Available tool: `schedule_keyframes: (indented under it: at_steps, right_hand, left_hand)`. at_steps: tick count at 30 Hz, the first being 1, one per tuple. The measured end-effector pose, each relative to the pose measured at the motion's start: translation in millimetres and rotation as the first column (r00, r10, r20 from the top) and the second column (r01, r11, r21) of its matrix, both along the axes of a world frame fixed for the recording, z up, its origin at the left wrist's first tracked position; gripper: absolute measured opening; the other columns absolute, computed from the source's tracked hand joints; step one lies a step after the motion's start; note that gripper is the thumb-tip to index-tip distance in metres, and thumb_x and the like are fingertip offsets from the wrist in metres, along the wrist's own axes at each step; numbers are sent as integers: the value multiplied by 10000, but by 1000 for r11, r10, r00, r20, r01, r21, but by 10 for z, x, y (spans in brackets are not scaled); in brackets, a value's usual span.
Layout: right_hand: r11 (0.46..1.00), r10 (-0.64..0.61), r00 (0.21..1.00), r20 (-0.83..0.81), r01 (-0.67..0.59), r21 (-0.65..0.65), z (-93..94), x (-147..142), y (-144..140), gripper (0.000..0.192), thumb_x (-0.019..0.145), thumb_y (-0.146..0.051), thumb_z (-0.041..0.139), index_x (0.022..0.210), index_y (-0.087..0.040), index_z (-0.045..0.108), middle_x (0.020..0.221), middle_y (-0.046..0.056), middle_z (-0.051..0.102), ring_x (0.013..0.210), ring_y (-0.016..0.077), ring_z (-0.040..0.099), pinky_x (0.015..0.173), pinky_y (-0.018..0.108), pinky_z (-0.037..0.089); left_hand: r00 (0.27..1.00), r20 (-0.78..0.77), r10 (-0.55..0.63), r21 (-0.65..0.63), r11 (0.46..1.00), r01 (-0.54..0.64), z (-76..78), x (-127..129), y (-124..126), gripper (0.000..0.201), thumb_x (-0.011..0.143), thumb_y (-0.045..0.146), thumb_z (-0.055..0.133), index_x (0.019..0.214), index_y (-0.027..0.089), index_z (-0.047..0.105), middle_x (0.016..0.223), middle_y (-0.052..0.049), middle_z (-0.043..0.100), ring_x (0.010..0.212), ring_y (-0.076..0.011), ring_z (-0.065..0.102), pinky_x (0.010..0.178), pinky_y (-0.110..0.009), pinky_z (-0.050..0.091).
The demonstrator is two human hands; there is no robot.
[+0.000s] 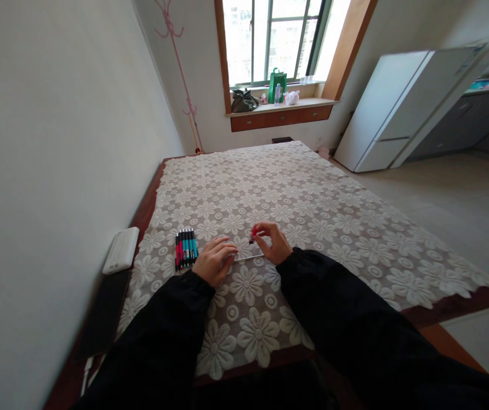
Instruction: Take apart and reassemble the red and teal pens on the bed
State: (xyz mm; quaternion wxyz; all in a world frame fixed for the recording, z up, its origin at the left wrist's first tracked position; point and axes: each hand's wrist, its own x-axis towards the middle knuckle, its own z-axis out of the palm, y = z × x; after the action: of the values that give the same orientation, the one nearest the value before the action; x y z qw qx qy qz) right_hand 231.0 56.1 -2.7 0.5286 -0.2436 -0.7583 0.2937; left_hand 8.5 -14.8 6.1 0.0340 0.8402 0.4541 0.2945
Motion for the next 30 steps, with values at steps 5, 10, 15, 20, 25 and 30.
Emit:
schedule_keyframes:
  at_steps: [5, 10, 15, 20, 25, 30]
  right_hand:
    - [998, 32, 993, 114, -26, -51, -30, 7, 22, 188, 923, -208, 550, 1091, -246, 474, 987, 34, 621, 850, 157, 667, 760, 350, 591]
    - [999, 22, 994, 106, -17, -45, -39, 11, 26, 204, 910, -179, 549, 1088, -240, 471, 999, 34, 628, 846, 146, 667, 777, 337, 586]
    - [996, 43, 977, 209, -27, -80, -37, 21, 29, 178, 901, -178, 552, 1059, -236, 493, 951, 29, 653, 793, 145, 672, 757, 329, 581]
    - [998, 23, 979, 204, -11, -62, 22, 11, -5, 133, 902, -189, 553, 1021, -235, 517, 947, 33, 675, 811, 160, 682, 768, 344, 571]
    - [986, 28, 1000, 6, -26, -164, 116, -17, -36, 153, 865, -228, 637, 928, -228, 497, 923, 40, 703, 827, 177, 698, 753, 348, 568]
    - [929, 135, 987, -85, -156, -336, 135, -24, -27, 237, 830, -296, 702, 833, -223, 476, 892, 45, 731, 828, 194, 711, 741, 354, 564]
  left_hand:
    - [997, 57, 58, 38, 997, -60, 6, 7, 5, 160, 900, 166, 560, 1005, 232, 661, 1075, -40, 724, 1209, -254, 573, 1047, -487, 462]
    - [994, 81, 78, 32, 996, -81, 14, 13, 7, 164, 894, 163, 565, 1008, 234, 661, 1070, -45, 717, 1196, -246, 578, 1031, -465, 474]
    - [990, 94, 104, 23, 994, -107, 4, 3, 6, 177, 891, 162, 567, 1029, 233, 653, 1081, -43, 707, 1199, -237, 568, 1042, -449, 463]
    - [980, 114, 161, 12, 987, -163, -14, -4, 8, 214, 893, 176, 563, 1084, 230, 643, 1119, -55, 693, 1198, -234, 572, 1037, -434, 466]
    - [981, 127, 148, 4, 989, -149, 2, 1, -1, 239, 906, 244, 574, 1139, 216, 619, 1150, -75, 680, 1212, -243, 564, 1029, -429, 469]
    - [983, 150, 105, 15, 994, -108, 25, 15, -17, 263, 913, 288, 595, 1168, 223, 610, 1137, -70, 686, 1196, -243, 570, 1013, -430, 476]
